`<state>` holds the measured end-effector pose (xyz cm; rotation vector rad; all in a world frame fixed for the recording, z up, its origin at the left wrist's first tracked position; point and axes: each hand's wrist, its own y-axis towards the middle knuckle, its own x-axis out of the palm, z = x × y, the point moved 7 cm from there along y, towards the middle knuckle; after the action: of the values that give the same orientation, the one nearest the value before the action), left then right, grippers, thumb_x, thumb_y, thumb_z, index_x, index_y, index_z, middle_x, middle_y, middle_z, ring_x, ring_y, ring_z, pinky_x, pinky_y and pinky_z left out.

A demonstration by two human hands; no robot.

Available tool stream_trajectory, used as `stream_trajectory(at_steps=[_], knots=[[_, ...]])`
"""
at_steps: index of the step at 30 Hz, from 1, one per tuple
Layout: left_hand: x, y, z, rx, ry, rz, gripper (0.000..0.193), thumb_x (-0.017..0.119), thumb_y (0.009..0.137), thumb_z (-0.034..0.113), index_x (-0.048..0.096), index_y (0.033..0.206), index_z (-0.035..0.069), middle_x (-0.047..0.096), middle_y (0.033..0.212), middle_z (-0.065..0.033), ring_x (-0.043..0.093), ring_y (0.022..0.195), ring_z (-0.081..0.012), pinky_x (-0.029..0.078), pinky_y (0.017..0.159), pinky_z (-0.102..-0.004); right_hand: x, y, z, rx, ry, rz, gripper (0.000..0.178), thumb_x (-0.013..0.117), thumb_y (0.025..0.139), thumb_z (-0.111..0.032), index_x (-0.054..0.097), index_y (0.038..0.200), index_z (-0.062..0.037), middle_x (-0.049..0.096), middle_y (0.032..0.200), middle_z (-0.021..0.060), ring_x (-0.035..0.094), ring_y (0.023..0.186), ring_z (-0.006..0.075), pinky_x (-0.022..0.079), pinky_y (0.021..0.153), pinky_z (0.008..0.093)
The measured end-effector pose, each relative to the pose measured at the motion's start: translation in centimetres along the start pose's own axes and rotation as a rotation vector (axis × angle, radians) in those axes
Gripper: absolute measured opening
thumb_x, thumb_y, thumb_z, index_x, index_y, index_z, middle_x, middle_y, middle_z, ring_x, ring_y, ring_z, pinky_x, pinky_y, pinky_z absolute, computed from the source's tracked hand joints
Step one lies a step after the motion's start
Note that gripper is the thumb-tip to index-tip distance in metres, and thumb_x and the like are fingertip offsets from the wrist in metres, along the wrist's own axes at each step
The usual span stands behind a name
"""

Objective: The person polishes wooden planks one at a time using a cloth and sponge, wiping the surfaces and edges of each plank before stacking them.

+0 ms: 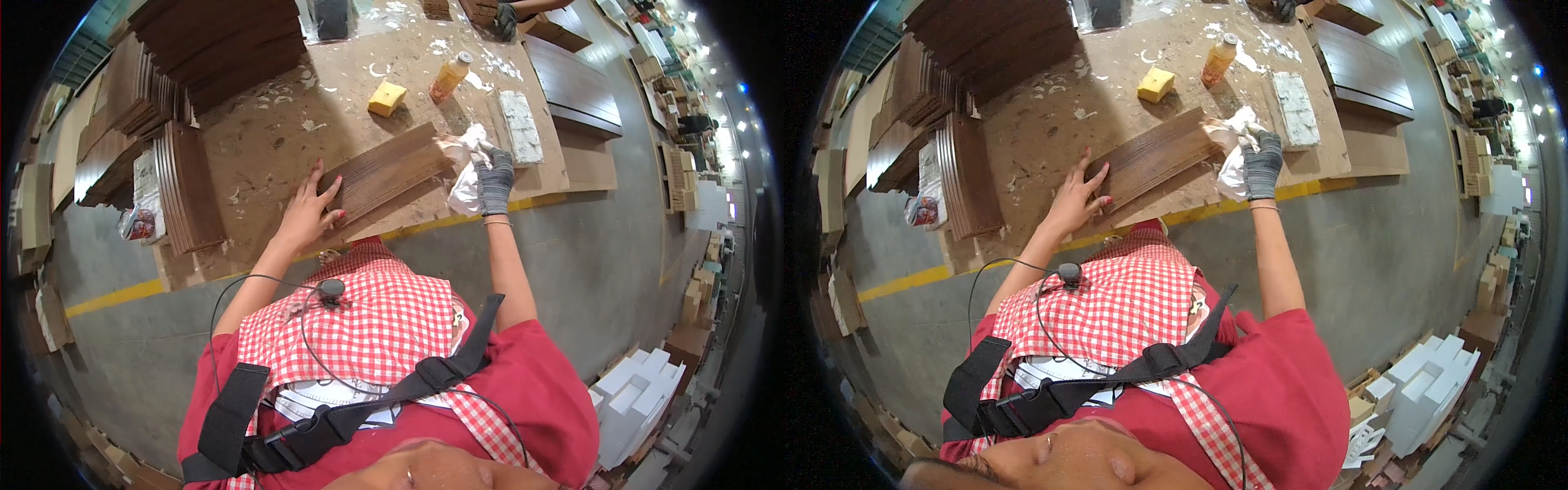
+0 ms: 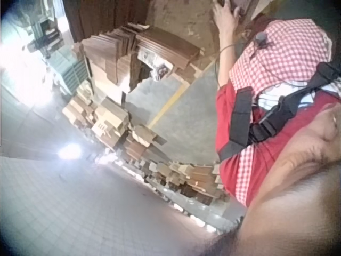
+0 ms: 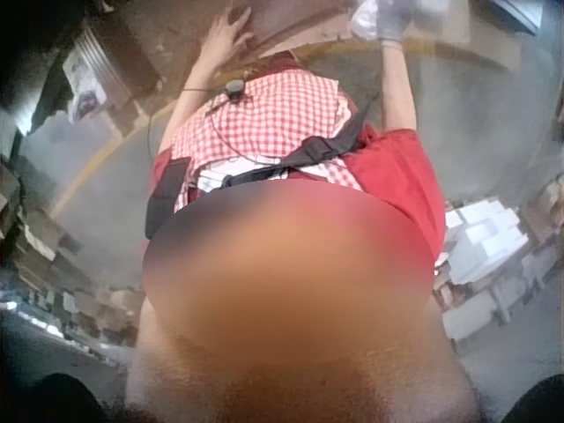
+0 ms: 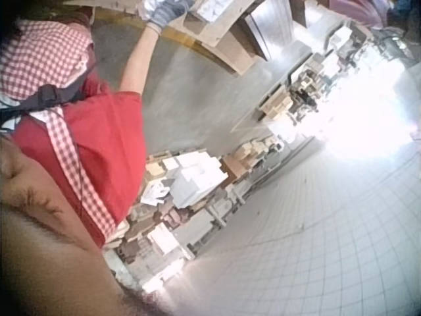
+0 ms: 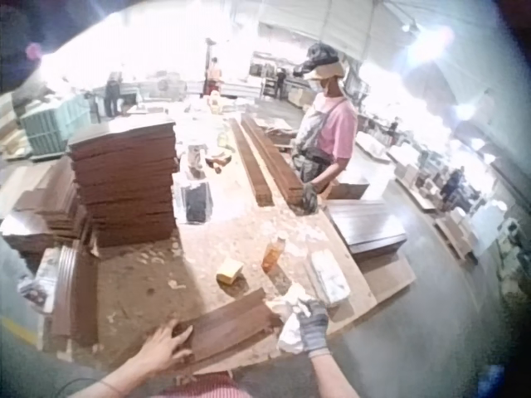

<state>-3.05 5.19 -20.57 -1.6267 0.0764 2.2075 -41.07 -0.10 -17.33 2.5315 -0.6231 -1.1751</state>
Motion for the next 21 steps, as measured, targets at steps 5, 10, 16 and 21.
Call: stream_trajectory(at_steps=[5, 10, 16, 21], knots=[[0.3, 0.6, 1.9, 0.085, -0.103, -0.097, 0.068, 0.069, 0.084, 0.035, 0.039, 0.145, 0.031, 0.013, 0.159, -0.0085, 0.018, 0.144, -0.0344, 0.031, 0.113, -0.0494, 4.9, -3.1, -1.3, -0.083, -0.078, -0.077, 0.017, 0.071, 0.076, -0.015, 0.066, 0.089, -0.0043, 0.064, 0.089, 0.0157, 0.06, 0.086, 0.0336, 0.048, 0.081, 0.0411], [0.6, 0.7, 2.0, 0.056, -0.07, -0.13, 0.068, 0.069, 0.083, 0.035, 0.04, 0.145, 0.035, 0.013, 0.159, -0.0048, 0.015, 0.144, -0.0324, 0.034, 0.111, -0.0488, 8.7, -8.7, -5.4, -0.092, 0.04, -0.153, 0.015, 0.063, 0.076, -0.009, 0.064, 0.09, -0.0019, 0.062, 0.093, 0.0179, 0.058, 0.09, 0.0352, 0.045, 0.087, 0.0428], [0.9, 1.1, 1.0, 0.038, -0.048, -0.148, 0.07, 0.069, 0.082, 0.037, 0.039, 0.145, 0.035, 0.011, 0.16, -0.0038, 0.015, 0.145, -0.0297, 0.033, 0.111, -0.0493, 8.8, -7.1, -4.1, 0.274, 0.736, -0.21, 0.015, 0.059, 0.08, -0.008, 0.065, 0.092, -0.0019, 0.061, 0.1, 0.019, 0.058, 0.093, 0.0358, 0.045, 0.088, 0.0447], [1.0, 1.2, 1.0, 0.071, -0.042, -0.101, 0.066, 0.066, 0.084, 0.042, 0.04, 0.144, 0.036, 0.014, 0.158, -0.0035, 0.016, 0.145, -0.0295, 0.036, 0.108, -0.0519, 5.8, -2.4, -1.2, -0.117, -0.307, -0.118, 0.016, 0.052, 0.082, -0.008, 0.065, 0.09, -0.0016, 0.063, 0.092, 0.0177, 0.058, 0.091, 0.0341, 0.046, 0.085, 0.042]])
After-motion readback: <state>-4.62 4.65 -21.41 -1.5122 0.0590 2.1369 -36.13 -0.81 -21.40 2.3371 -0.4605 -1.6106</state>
